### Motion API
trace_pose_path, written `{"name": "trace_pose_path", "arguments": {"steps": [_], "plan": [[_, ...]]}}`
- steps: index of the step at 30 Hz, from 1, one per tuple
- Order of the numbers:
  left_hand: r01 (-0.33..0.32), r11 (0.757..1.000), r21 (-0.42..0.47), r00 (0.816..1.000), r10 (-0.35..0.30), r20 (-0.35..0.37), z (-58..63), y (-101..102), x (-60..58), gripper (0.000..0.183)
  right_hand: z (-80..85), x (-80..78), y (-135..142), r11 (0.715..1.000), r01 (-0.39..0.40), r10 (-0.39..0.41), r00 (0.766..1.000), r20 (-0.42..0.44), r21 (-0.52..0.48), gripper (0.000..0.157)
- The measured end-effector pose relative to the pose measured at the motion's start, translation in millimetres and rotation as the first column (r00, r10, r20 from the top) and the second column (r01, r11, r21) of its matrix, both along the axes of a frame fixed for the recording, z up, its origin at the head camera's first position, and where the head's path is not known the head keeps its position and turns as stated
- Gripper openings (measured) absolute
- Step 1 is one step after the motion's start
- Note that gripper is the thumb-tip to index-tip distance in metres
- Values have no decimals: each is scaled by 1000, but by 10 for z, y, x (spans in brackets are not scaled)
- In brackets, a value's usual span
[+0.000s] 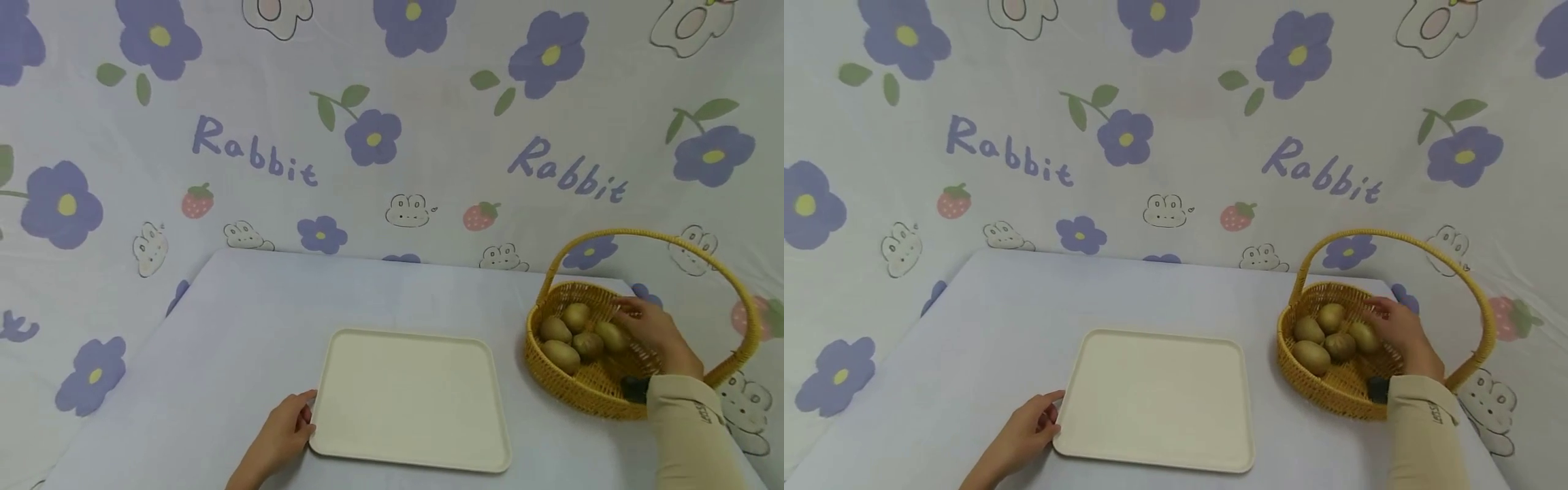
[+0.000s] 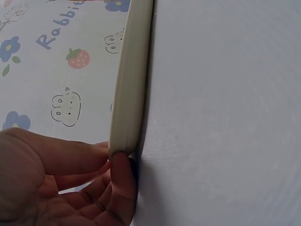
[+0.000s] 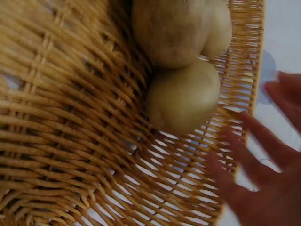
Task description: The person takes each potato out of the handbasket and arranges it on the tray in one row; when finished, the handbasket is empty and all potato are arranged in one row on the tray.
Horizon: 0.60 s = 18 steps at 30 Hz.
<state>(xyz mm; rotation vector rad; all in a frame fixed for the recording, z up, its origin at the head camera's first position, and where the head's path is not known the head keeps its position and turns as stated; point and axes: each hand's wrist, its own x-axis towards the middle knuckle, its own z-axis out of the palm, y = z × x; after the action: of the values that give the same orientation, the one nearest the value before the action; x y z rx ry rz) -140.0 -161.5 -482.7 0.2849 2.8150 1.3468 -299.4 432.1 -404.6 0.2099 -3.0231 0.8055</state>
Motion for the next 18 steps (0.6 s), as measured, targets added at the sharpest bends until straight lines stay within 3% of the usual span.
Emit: {"name": "trace_pose_path", "arguments": {"steps": [3, 7, 15, 18], "plan": [[-3, 1000, 22, 1000, 3, 20, 2, -7, 5, 50, -120, -3, 11, 995, -91, 86, 991, 103, 37, 46], [-4, 999, 48, 999, 2, 39, 1, -6, 5, 50, -209, 31, 27, 993, -104, 94, 985, 147, 56, 50], [5, 994, 113, 998, -12, 66, -13, -53, -10, 49, -262, 37, 8, 996, -37, 33, 998, 51, 81, 56], [-1, 984, 180, 996, -16, 93, -33, -83, -10, 49, -158, 40, -51, 996, -26, 20, 997, 75, 81, 57]]}}
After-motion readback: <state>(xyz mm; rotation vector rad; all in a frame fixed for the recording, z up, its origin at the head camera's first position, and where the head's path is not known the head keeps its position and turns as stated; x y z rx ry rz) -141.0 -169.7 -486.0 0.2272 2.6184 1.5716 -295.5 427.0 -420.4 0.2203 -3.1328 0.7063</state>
